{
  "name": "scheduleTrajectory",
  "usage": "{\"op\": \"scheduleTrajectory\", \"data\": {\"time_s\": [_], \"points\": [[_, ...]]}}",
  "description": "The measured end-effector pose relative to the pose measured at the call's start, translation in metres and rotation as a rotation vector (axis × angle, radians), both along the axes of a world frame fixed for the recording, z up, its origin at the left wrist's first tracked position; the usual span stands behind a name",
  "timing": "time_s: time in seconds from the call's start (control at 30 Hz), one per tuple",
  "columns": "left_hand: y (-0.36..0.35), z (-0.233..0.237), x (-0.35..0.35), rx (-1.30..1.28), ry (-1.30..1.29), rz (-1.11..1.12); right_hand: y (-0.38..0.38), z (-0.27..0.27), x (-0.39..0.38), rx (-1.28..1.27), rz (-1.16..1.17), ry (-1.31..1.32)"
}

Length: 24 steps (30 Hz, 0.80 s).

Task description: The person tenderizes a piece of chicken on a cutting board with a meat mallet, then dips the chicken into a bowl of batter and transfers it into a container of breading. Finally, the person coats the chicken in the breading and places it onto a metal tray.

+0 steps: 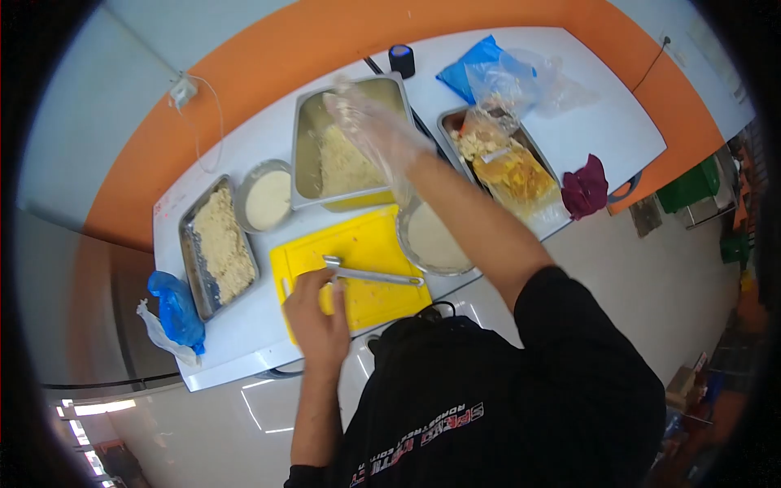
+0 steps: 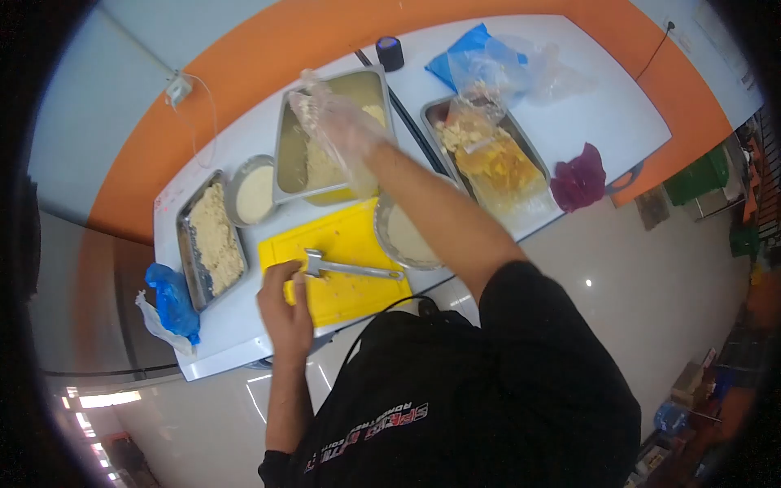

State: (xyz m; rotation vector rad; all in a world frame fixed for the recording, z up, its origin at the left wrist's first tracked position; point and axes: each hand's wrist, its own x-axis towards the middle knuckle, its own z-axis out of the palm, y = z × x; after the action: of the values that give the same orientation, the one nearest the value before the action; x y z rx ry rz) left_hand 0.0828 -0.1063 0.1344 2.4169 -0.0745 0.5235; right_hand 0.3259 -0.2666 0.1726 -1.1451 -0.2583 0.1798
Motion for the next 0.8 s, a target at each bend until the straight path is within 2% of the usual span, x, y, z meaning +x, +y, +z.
{"op": "scheduleTrajectory", "data": {"time_s": [0.07, 0.1, 0.2, 0.23, 0.3, 0.37, 0.43, 0.5, 0.57, 0.6, 0.63, 0.67, 0.7, 0.73, 0.77, 0.8], "points": [[0.031, -0.026, -0.023, -0.038, 0.05, 0.144, -0.01, -0.008, 0.033, -1.054, 0.151, -0.173], [0.048, -0.046, -0.04, -0.029, 0.072, 0.212, -0.014, -0.014, 0.033, -1.06, 0.153, -0.157], [0.103, -0.126, -0.114, -0.12, 0.188, 0.467, -0.041, -0.022, 0.034, -0.313, 0.011, -0.018], [0.116, -0.149, -0.144, -0.144, 0.263, 0.554, -0.058, -0.009, 0.027, -0.248, 0.008, 0.026], [0.13, -0.194, -0.199, -0.286, 0.163, 0.671, -0.115, -0.019, 0.038, 0.014, 0.109, 0.037], [0.144, -0.227, -0.256, -0.392, 0.286, 0.836, -0.172, -0.014, 0.029, -0.154, -0.056, -0.039], [0.146, -0.249, -0.3, -0.34, 0.341, 0.972, -0.227, -0.022, 0.028, -0.303, -0.236, -0.035], [0.145, -0.269, -0.335, -0.07, 0.362, 0.981, -0.266, -0.045, 0.05, -0.395, -0.391, 0.095], [0.197, -0.338, -0.38, 0.107, 0.56, 1.001, -0.29, -0.069, 0.066, -0.544, -0.428, 0.108], [0.204, -0.34, -0.379, 0.199, 0.656, 1.001, -0.29, -0.068, 0.07, -0.545, -0.429, 0.097], [0.211, -0.337, -0.371, 0.192, 0.648, 1.003, -0.286, -0.066, 0.073, -0.89, -0.362, 0.03], [0.218, -0.336, -0.366, 0.191, 0.946, 0.865, -0.287, -0.069, 0.078, -1.232, -0.287, -0.038], [0.221, -0.333, -0.366, 0.19, 1.238, 0.708, -0.286, -0.077, 0.087, -1.229, -0.287, -0.043], [0.217, -0.329, -0.369, 0.19, 1.233, 0.714, -0.289, -0.098, 0.106, -1.408, -0.199, -0.167], [0.212, -0.329, -0.375, 0.135, 0.987, 0.688, -0.286, -0.105, 0.115, -1.581, -0.109, -0.297], [0.207, -0.33, -0.38, 0.082, 0.74, 0.655, -0.284, -0.112, 0.122, -1.575, -0.112, -0.303]]}}
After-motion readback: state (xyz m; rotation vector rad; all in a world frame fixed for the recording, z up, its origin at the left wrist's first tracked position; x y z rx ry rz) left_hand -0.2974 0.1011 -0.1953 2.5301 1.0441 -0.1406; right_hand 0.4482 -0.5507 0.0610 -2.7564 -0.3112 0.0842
